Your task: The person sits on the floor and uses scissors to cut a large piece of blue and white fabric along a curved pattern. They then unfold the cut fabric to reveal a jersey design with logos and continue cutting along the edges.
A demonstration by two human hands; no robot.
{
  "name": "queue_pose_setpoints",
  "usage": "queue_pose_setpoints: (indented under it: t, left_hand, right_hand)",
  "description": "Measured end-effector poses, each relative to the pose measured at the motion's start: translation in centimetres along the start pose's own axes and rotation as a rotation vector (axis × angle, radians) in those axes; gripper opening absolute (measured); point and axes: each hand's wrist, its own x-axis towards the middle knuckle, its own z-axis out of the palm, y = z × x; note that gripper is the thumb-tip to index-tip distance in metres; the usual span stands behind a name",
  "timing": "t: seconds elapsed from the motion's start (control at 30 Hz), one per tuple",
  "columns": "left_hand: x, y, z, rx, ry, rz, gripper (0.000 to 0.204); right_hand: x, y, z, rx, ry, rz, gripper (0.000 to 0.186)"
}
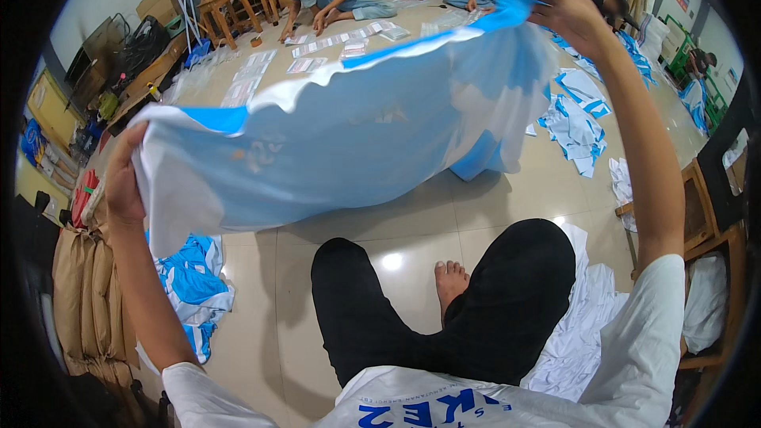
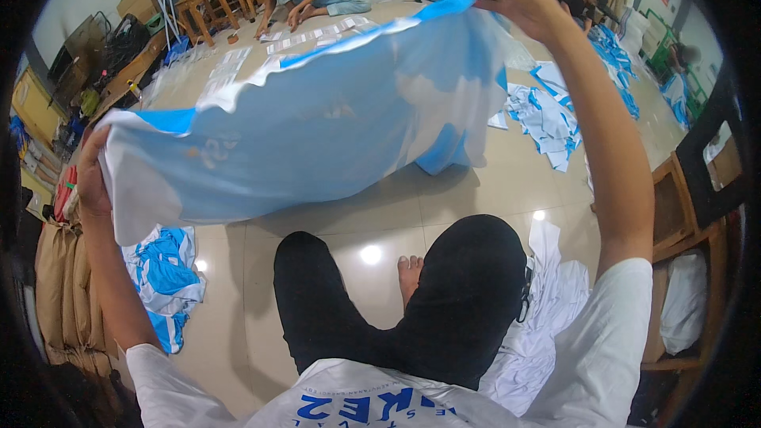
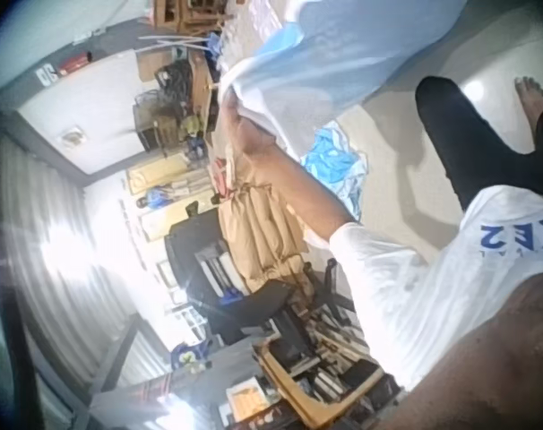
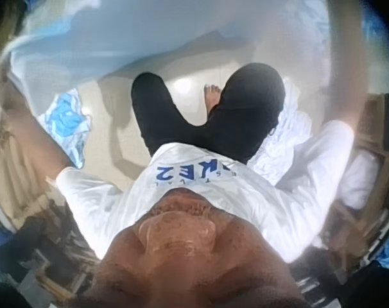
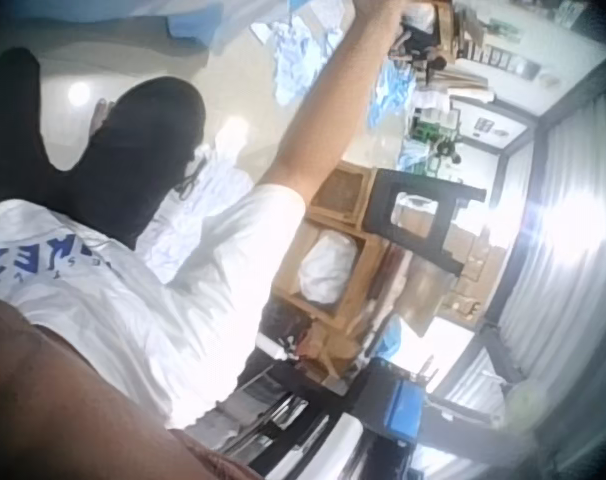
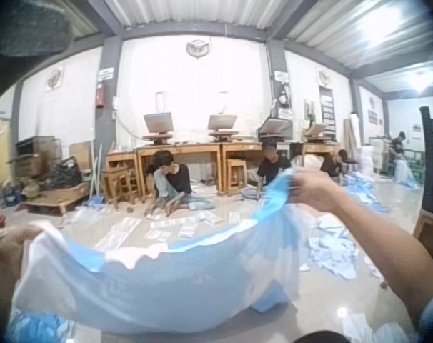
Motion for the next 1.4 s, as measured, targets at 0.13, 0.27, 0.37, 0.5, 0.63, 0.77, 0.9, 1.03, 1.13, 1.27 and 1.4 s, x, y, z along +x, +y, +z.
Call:
queue_pose_setpoints:
  t: [0.13,0.27,0.37,0.5,0.63,0.77,0.9,1.03,1.13,1.27,1.4]
  left_hand:
    - [2.7,2.5,8.6,0.081,-0.044,0.478,0.043]
    - [6.3,6.9,12.5,-0.122,-0.51,0.618,0.041]
    - [5.8,8.9,20.4,-0.048,-0.148,0.817,0.046]
    - [6.5,9.3,24.5,0.063,-0.471,0.896,0.036]
    - [5.7,6.4,28.1,0.025,-0.295,0.791,0.034]
    - [5.0,7.0,26.4,0.011,-0.306,0.867,0.043]
    - [6.8,5.3,23.6,-0.206,0.206,0.806,0.057]
    - [9.9,-3.1,19.0,-0.193,-0.685,0.538,0.063]
    - [5.9,-8.3,19.5,0.096,-0.558,0.316,0.059]
    - [2.7,-7.2,24.1,0.139,-0.505,0.135,0.065]
    - [4.5,-8.0,21.6,0.237,-0.461,0.195,0.066]
  right_hand:
    - [3.3,-6.2,10.9,0.274,0.013,0.051,0.02]
    - [6.7,-8.7,11.7,0.192,0.003,-0.112,0.037]
    - [6.6,-12.8,13.3,0.157,-0.32,-0.083,0.051]
    - [3.6,-18.6,17.5,0.6,-0.509,-0.148,0.061]
    - [-0.6,-19.9,17.8,0.333,-0.437,-0.411,0.052]
    - [-1.8,-23.6,17.5,0.153,-0.165,-0.072,0.04]
    - [-3.3,-23.7,17.5,0.274,-0.147,-0.234,0.035]
    - [-3.9,-26.6,15.1,0.343,-0.184,-0.25,0.037]
    - [-4.5,-25.9,18.2,0.242,0.041,-0.388,0.038]
    - [-4.0,-24.6,18.0,0.165,0.09,-0.484,0.038]
    - [-3.3,-24.0,16.6,0.286,-0.018,-0.44,0.035]
